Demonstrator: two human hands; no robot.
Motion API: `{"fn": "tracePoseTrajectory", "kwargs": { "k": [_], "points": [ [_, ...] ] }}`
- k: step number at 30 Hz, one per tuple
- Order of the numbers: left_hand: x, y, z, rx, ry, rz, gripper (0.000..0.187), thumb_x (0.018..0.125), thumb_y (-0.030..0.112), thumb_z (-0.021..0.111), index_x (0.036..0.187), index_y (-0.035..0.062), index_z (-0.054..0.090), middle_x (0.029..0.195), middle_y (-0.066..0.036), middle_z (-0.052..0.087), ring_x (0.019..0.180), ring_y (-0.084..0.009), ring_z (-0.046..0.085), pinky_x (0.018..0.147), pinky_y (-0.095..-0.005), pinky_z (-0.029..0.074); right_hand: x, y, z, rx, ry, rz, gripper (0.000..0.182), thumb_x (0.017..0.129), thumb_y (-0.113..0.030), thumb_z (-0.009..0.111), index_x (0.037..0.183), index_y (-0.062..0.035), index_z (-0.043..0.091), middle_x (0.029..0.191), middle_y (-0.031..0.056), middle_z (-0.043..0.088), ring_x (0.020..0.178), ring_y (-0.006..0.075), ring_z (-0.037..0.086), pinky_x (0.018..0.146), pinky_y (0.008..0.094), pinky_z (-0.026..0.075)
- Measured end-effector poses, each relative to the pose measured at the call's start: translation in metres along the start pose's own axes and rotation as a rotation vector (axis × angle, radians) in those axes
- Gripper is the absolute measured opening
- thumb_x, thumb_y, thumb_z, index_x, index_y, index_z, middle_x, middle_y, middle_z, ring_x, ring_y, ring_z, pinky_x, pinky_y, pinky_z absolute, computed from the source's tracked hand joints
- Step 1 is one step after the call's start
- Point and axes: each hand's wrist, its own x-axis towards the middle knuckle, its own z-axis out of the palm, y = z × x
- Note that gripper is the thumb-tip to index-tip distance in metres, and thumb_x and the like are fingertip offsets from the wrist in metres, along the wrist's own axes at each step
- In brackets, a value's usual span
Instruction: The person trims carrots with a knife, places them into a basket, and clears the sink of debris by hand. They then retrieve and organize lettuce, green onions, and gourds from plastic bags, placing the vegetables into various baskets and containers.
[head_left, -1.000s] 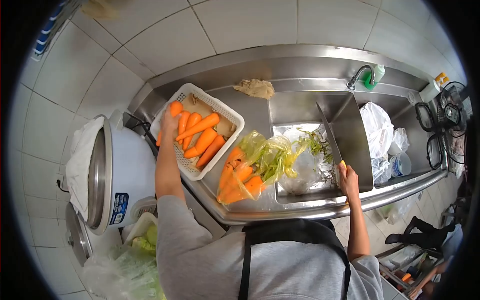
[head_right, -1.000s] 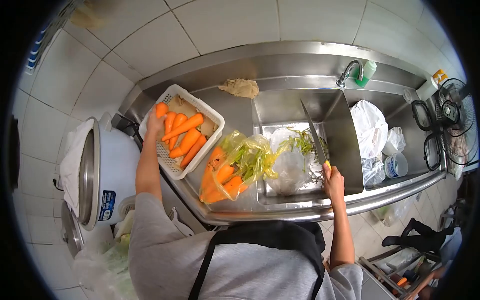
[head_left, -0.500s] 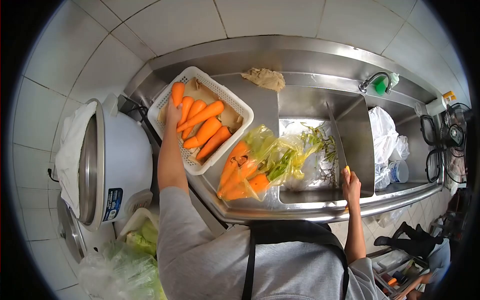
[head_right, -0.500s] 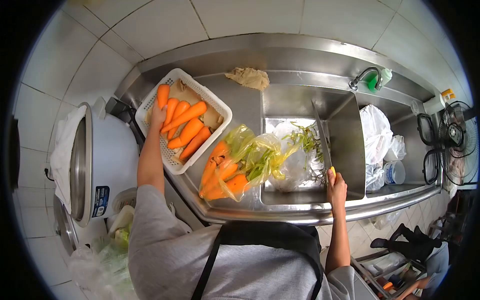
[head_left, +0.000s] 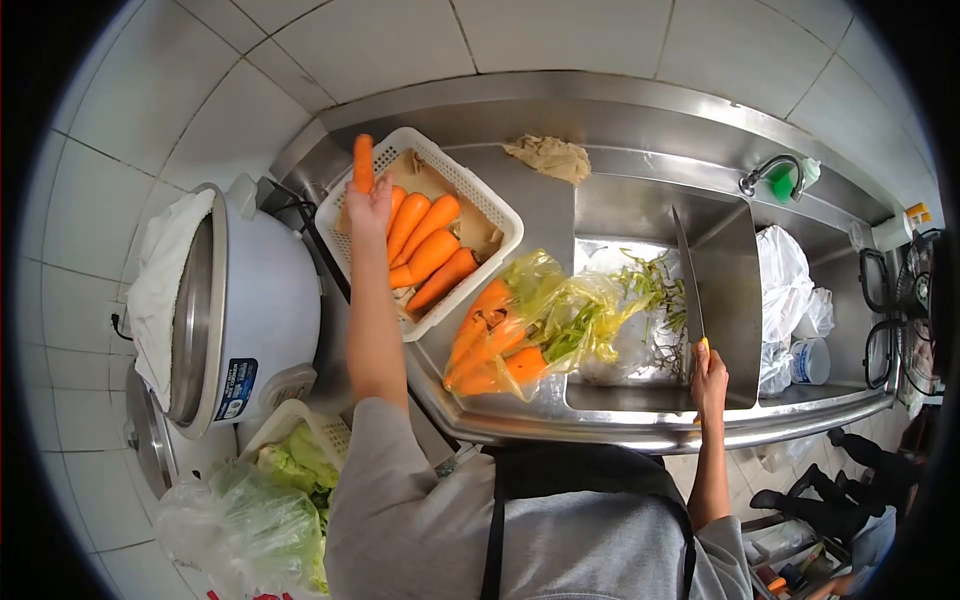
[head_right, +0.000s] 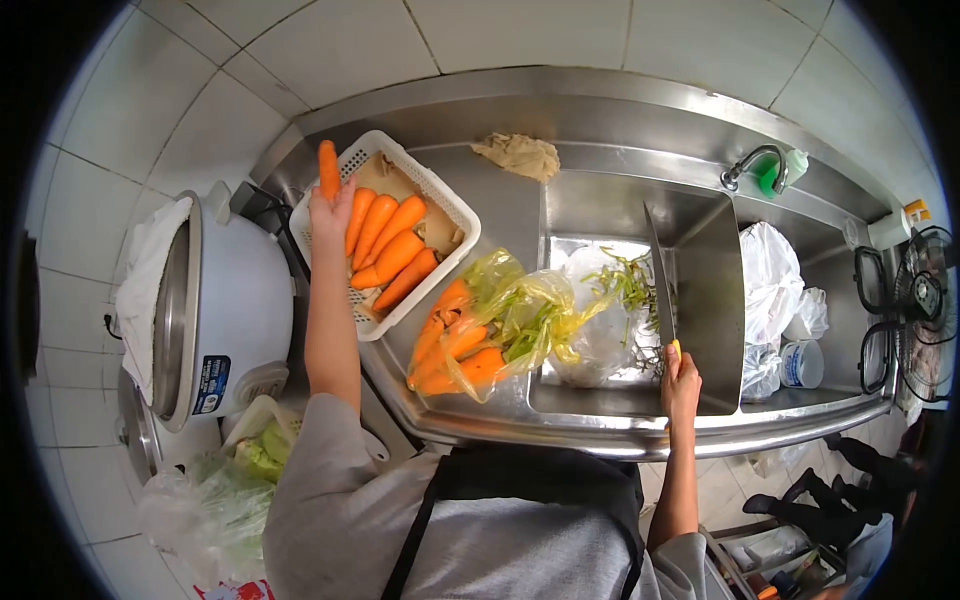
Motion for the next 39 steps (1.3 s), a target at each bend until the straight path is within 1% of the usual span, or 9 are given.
{"fn": "tracePoseTrajectory", "kwargs": {
  "k": [2, 4, 7, 16, 23, 25, 32, 35, 39],
  "points": [
    [0.003, 0.001, 0.002, 0.057, 0.044, -0.048, 0.036, 0.092, 0.018, 0.042, 0.123, 0.0018, 0.036, 0.119, -0.016, 0.046, 0.106, -0.0315, 0.048, 0.094, -0.0448, 0.038, -0.005, -0.013, -0.006, 0.023, -0.024, 0.051, 0.048, 0.091, -0.042, 0.042, 0.077, 0.0022, 0.053, 0.056, 0.0116, 0.046, 0.051, 0.0177, 0.045, 0.049, 0.0323, 0.037],
    [-0.012, 0.001, -0.004, 1.708, 0.019, 0.105, 0.046, 0.086, 0.019, 0.049, 0.124, -0.0006, 0.033, 0.120, -0.019, 0.048, 0.108, -0.0313, 0.049, 0.095, -0.0393, 0.037, -0.007, -0.019, -0.010, 0.043, -0.049, 0.107, 0.050, 0.091, -0.042, 0.041, 0.077, 0.0044, 0.051, 0.062, 0.0194, 0.051, 0.057, 0.0251, 0.048, 0.056, 0.0370, 0.039],
    [0.029, -0.009, -0.073, 2.153, -0.098, 0.468, 0.054, 0.081, 0.019, 0.053, 0.126, 0.0009, 0.031, 0.113, -0.020, 0.053, 0.105, -0.0329, 0.051, 0.093, -0.0348, 0.038, -0.010, -0.011, -0.009, 0.060, 0.006, 0.108, 0.049, 0.091, -0.041, 0.042, 0.078, 0.0044, 0.052, 0.060, 0.0174, 0.050, 0.055, 0.0234, 0.044, 0.055, 0.0363, 0.038],
    [0.029, 0.020, -0.065, 2.008, -0.252, 0.173, 0.059, 0.073, 0.012, 0.061, 0.121, 0.0088, 0.028, 0.107, -0.020, 0.053, 0.102, -0.0294, 0.053, 0.087, -0.0363, 0.040, -0.004, 0.006, -0.004, 0.018, 0.003, 0.157, 0.049, 0.091, -0.042, 0.043, 0.077, 0.0045, 0.051, 0.057, 0.0160, 0.044, 0.054, 0.0217, 0.039, 0.053, 0.0355, 0.037],
    [0.026, 0.018, -0.088, 1.629, -0.470, 0.313, 0.053, 0.075, 0.013, 0.059, 0.121, 0.0154, 0.034, 0.102, -0.019, 0.057, 0.094, -0.0301, 0.057, 0.082, -0.0385, 0.043, -0.006, -0.006, -0.006, -0.006, -0.042, 0.178, 0.048, 0.091, -0.042, 0.043, 0.079, 0.0042, 0.053, 0.058, 0.0151, 0.045, 0.056, 0.0197, 0.039, 0.054, 0.0345, 0.037],
    [-0.001, 0.014, -0.054, 2.261, -0.281, 0.531, 0.049, 0.077, 0.016, 0.057, 0.122, 0.0140, 0.040, 0.104, -0.016, 0.059, 0.095, -0.0310, 0.057, 0.084, -0.0405, 0.042, -0.006, -0.010, -0.005, 0.052, -0.011, 0.154, 0.047, 0.091, -0.041, 0.043, 0.082, 0.0034, 0.055, 0.057, 0.0129, 0.045, 0.056, 0.0182, 0.039, 0.054, 0.0339, 0.037],
    [-0.017, -0.023, -0.016, 2.302, -0.644, 0.542, 0.053, 0.075, 0.016, 0.057, 0.126, 0.0135, 0.042, 0.115, -0.011, 0.055, 0.109, -0.0280, 0.050, 0.096, -0.0481, 0.031, -0.005, -0.021, -0.003, 0.035, -0.029, 0.090, 0.046, 0.091, -0.041, 0.044, 0.081, 0.0030, 0.054, 0.055, 0.0136, 0.043, 0.053, 0.0197, 0.036, 0.052, 0.0346, 0.035],
    [0.004, -0.031, -0.011, 2.503, -0.624, 0.190, 0.066, 0.067, 0.014, 0.062, 0.129, 0.0161, 0.040, 0.133, -0.008, 0.038, 0.123, -0.0238, 0.034, 0.102, -0.0467, 0.025, -0.004, -0.019, -0.002, -0.005, -0.028, 0.048, 0.047, 0.091, -0.040, 0.044, 0.077, 0.0040, 0.051, 0.054, 0.0162, 0.042, 0.052, 0.0214, 0.035, 0.051, 0.0359, 0.035],
    [0.010, -0.034, 0.008, 2.778, -0.803, 0.059, 0.077, 0.059, 0.017, 0.069, 0.129, 0.0174, 0.038, 0.128, -0.011, 0.042, 0.123, -0.0271, 0.033, 0.101, -0.0463, 0.024, -0.006, -0.021, -0.003, -0.027, -0.025, 0.060, 0.048, 0.090, -0.040, 0.046, 0.073, 0.0045, 0.048, 0.057, 0.0197, 0.045, 0.052, 0.0290, 0.036, 0.052, 0.0388, 0.035]
  ]
}}
